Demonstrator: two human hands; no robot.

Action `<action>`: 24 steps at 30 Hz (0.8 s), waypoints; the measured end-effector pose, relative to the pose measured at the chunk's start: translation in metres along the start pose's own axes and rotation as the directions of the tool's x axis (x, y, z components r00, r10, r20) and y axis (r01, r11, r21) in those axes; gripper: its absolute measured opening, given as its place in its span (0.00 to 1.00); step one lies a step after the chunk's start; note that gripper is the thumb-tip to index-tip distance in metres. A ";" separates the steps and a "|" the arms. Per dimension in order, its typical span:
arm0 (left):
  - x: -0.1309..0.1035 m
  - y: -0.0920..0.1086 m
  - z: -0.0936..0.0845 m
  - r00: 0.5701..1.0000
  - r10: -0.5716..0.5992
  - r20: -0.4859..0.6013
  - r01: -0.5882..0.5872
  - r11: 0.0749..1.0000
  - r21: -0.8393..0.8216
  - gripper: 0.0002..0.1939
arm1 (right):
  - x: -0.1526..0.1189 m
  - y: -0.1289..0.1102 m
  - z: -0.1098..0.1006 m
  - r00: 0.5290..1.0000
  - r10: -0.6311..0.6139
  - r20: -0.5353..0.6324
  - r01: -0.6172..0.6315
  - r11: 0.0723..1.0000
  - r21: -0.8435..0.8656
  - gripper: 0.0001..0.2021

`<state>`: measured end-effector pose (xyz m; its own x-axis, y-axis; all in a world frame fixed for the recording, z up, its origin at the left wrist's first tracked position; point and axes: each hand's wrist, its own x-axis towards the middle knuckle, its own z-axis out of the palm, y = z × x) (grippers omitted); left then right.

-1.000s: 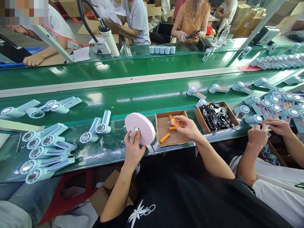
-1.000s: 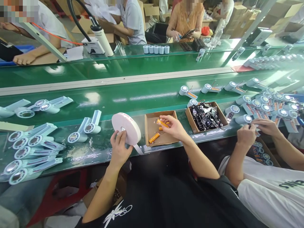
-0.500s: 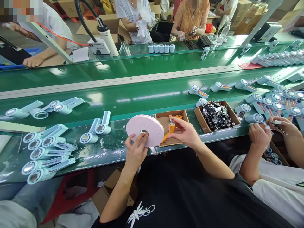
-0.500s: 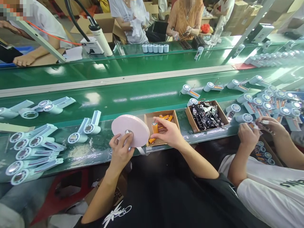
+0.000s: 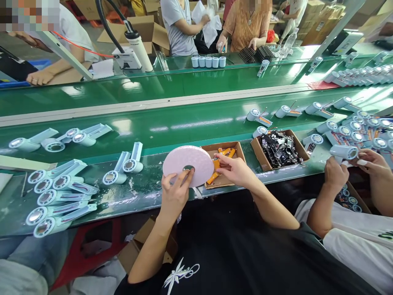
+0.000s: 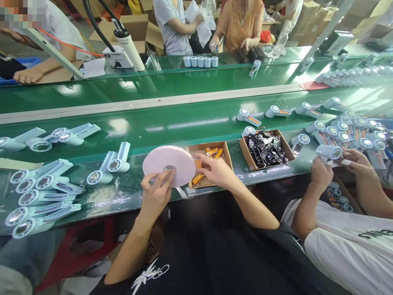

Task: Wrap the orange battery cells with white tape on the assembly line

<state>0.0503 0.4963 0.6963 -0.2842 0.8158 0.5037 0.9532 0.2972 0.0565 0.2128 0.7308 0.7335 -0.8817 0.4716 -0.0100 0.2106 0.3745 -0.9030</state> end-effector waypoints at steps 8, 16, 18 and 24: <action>0.006 0.010 0.001 0.993 -0.045 -0.105 0.052 0.996 0.071 0.32 | 0.007 0.011 0.034 0.981 0.091 -0.173 0.035 0.790 0.613 0.31; -0.021 0.051 0.011 0.999 -0.014 0.035 0.021 0.979 -0.202 0.36 | 0.020 0.011 0.012 0.817 0.252 -0.519 0.330 0.535 0.778 0.26; -0.034 0.039 0.011 0.986 0.033 0.163 0.011 0.965 -0.262 0.37 | 0.026 0.011 -0.033 0.656 0.180 -0.733 0.516 0.601 0.610 0.22; -0.036 -0.068 0.015 0.858 -0.155 0.490 0.316 0.911 -0.266 0.43 | 0.018 0.022 -0.052 0.849 0.093 -0.520 0.357 0.624 0.695 0.26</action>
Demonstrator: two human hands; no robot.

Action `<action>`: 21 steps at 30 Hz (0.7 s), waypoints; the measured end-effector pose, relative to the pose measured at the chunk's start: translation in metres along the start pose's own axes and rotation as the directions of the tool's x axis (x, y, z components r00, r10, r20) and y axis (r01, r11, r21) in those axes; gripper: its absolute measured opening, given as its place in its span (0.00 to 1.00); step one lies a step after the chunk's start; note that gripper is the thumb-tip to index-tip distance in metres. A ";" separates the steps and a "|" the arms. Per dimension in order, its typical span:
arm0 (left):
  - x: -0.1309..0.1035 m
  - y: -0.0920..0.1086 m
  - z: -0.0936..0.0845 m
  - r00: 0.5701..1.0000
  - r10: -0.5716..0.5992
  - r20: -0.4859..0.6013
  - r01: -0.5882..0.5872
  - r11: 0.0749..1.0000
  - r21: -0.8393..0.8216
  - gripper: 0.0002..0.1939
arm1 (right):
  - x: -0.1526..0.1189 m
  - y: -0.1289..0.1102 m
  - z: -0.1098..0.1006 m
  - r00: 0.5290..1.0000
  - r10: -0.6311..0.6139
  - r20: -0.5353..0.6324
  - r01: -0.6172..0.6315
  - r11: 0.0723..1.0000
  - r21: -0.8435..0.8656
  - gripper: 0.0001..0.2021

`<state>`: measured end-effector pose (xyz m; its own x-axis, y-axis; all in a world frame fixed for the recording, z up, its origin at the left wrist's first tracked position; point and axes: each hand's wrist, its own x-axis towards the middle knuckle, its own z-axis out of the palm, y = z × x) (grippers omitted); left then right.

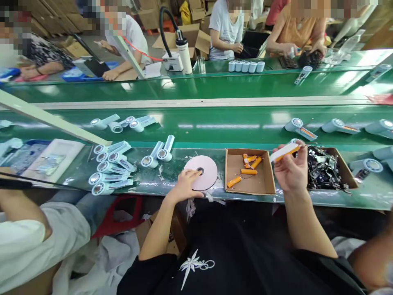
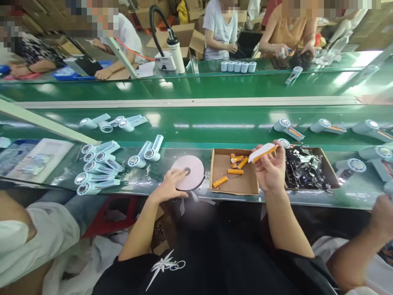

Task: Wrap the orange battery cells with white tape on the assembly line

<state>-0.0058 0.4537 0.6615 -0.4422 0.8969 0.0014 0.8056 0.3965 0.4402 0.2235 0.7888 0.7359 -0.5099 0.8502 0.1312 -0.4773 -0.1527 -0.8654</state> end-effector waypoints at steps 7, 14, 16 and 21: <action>0.037 -0.072 -0.056 0.827 -0.327 -0.456 0.457 0.864 0.210 0.26 | -0.024 0.029 -0.007 0.990 0.092 0.108 -0.086 0.994 -0.063 0.23; 0.125 -0.083 -0.084 0.957 -0.290 -0.028 0.277 0.876 0.394 0.11 | 0.005 0.009 -0.002 0.991 0.018 0.132 -0.001 0.992 -0.128 0.26; 0.167 -0.066 -0.073 0.988 -0.149 0.040 0.125 0.926 0.356 0.12 | 0.028 0.011 0.017 0.981 -0.001 0.195 0.039 0.981 -0.192 0.30; 0.262 -0.021 -0.040 0.986 0.095 0.136 -0.122 0.971 0.206 0.10 | 0.099 0.053 0.063 0.925 0.068 0.375 0.111 0.893 -0.435 0.30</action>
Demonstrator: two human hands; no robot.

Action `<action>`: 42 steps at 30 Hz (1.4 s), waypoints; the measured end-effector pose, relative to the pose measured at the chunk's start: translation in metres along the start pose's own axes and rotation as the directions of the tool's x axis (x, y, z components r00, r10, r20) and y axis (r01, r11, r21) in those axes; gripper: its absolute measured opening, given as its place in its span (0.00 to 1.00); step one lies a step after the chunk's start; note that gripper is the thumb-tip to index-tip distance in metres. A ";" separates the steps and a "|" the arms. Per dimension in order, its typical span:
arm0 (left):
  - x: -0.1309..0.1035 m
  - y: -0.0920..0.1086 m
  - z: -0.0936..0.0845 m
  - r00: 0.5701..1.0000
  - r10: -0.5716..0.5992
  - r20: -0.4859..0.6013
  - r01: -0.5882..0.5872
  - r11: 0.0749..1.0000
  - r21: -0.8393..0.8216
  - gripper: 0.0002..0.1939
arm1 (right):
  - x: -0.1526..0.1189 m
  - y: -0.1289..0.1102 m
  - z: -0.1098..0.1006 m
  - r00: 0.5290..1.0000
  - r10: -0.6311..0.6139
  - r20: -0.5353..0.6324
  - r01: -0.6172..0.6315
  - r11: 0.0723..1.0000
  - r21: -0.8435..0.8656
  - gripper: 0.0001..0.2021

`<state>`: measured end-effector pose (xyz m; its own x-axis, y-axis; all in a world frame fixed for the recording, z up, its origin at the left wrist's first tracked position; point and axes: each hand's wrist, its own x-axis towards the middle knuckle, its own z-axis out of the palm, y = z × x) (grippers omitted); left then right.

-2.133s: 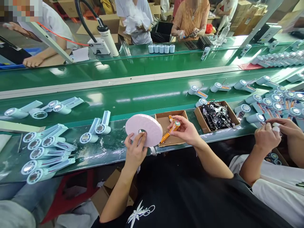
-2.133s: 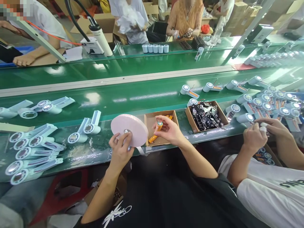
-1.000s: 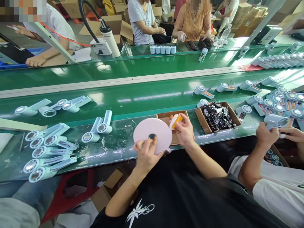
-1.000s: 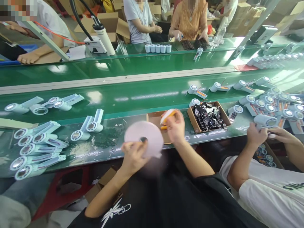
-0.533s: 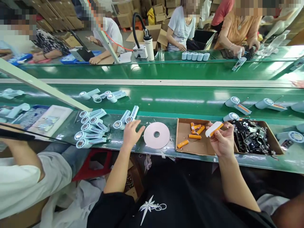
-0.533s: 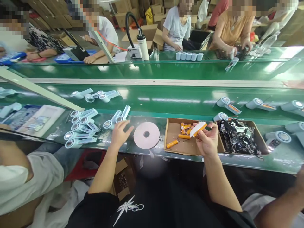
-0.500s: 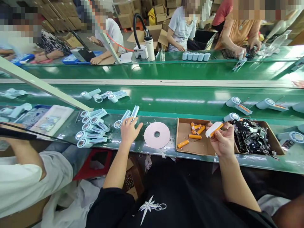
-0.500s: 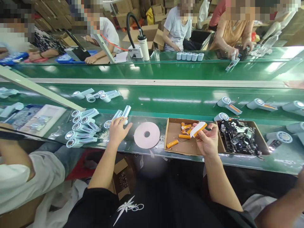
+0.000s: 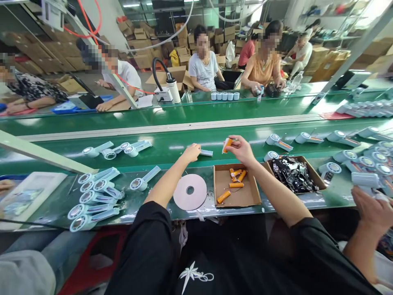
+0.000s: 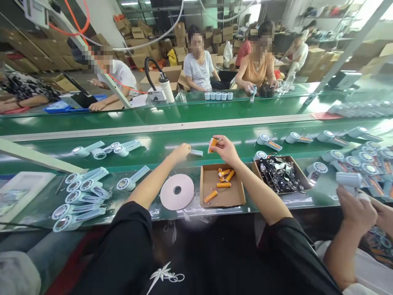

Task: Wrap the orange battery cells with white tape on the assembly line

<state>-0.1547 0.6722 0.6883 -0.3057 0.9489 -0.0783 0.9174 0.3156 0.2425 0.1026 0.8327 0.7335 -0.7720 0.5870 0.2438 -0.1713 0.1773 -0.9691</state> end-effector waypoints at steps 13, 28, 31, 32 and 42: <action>0.038 0.000 0.005 0.992 -0.124 -0.006 0.119 0.958 -0.259 0.17 | 0.073 0.056 0.054 0.929 0.194 0.316 0.075 0.736 -0.673 0.19; 0.043 0.046 0.000 0.960 -0.215 -0.182 0.163 0.952 -0.261 0.12 | 0.077 0.028 0.076 0.771 0.346 0.535 0.372 0.436 -0.819 0.16; -0.001 0.055 -0.001 0.943 -0.177 -0.282 0.103 0.960 -0.259 0.15 | 0.055 0.010 0.037 0.793 0.242 0.558 0.391 0.500 -0.773 0.19; -0.027 0.054 0.005 0.942 -0.158 -0.297 0.080 0.963 -0.257 0.17 | 0.041 0.005 0.018 0.816 0.196 0.544 0.380 0.528 -0.759 0.20; -0.289 0.033 0.077 0.987 -0.093 -0.133 0.092 0.996 -0.010 0.34 | -0.157 -0.020 -0.080 0.971 0.197 0.136 -0.112 0.877 -0.467 0.15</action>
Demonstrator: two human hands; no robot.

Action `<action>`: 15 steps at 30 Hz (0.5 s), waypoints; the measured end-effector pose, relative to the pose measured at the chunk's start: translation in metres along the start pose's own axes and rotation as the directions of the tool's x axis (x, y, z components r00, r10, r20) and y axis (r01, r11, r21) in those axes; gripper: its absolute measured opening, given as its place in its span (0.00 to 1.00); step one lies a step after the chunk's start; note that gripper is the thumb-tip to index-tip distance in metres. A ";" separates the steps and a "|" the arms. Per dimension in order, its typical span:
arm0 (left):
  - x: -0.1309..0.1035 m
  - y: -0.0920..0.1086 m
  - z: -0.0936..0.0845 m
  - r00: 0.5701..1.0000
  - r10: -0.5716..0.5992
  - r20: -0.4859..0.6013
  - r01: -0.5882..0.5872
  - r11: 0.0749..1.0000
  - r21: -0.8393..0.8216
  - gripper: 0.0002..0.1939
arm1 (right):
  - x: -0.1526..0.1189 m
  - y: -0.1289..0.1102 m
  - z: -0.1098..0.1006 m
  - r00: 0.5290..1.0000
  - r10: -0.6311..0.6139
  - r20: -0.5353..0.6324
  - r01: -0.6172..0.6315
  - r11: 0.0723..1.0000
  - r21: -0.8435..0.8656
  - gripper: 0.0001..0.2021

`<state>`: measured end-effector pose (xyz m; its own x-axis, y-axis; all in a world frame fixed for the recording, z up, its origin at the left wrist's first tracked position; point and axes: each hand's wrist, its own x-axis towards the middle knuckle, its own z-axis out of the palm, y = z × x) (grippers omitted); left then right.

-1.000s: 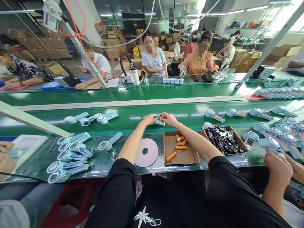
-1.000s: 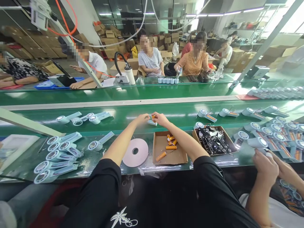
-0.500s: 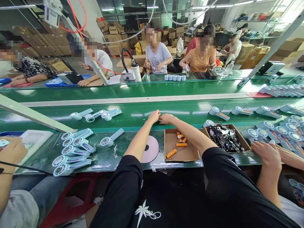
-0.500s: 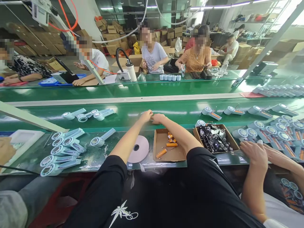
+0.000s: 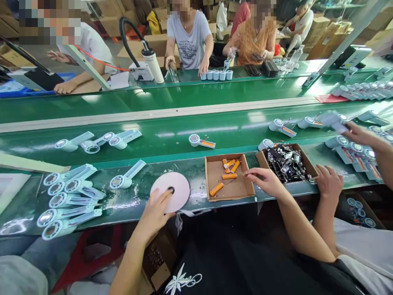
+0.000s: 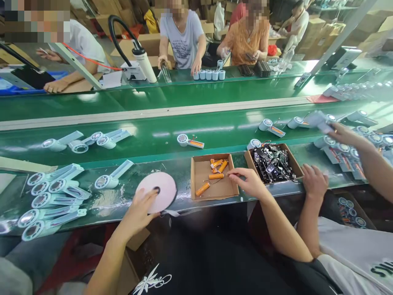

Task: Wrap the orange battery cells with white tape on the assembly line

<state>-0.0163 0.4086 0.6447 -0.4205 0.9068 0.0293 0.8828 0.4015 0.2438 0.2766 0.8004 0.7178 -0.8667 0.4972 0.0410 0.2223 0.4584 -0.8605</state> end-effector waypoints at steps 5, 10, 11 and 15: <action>0.045 0.054 -0.031 0.890 0.063 -0.452 -0.086 0.996 -0.031 0.39 | -0.001 -0.054 0.079 0.945 -0.020 0.328 -0.060 0.971 0.233 0.33; 0.066 0.077 -0.046 0.831 0.178 -0.526 -0.228 0.973 -0.030 0.42 | 0.004 -0.086 0.123 0.803 -0.124 0.583 0.095 0.992 0.080 0.12; 0.064 0.076 -0.046 0.826 0.149 -0.544 -0.212 0.976 -0.055 0.42 | 0.003 -0.085 0.123 0.758 -0.133 0.639 0.149 0.988 0.030 0.13; 0.053 0.068 -0.036 0.829 -0.016 -0.559 -0.094 0.981 -0.167 0.46 | 0.005 -0.063 0.105 0.754 -0.137 0.642 0.217 0.975 -0.048 0.11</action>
<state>0.0134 0.4794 0.6974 -0.4795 0.6734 0.5627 0.8711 0.2873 0.3984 0.2112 0.6964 0.7189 -0.9709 -0.1604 -0.1776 0.0500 0.5898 -0.8060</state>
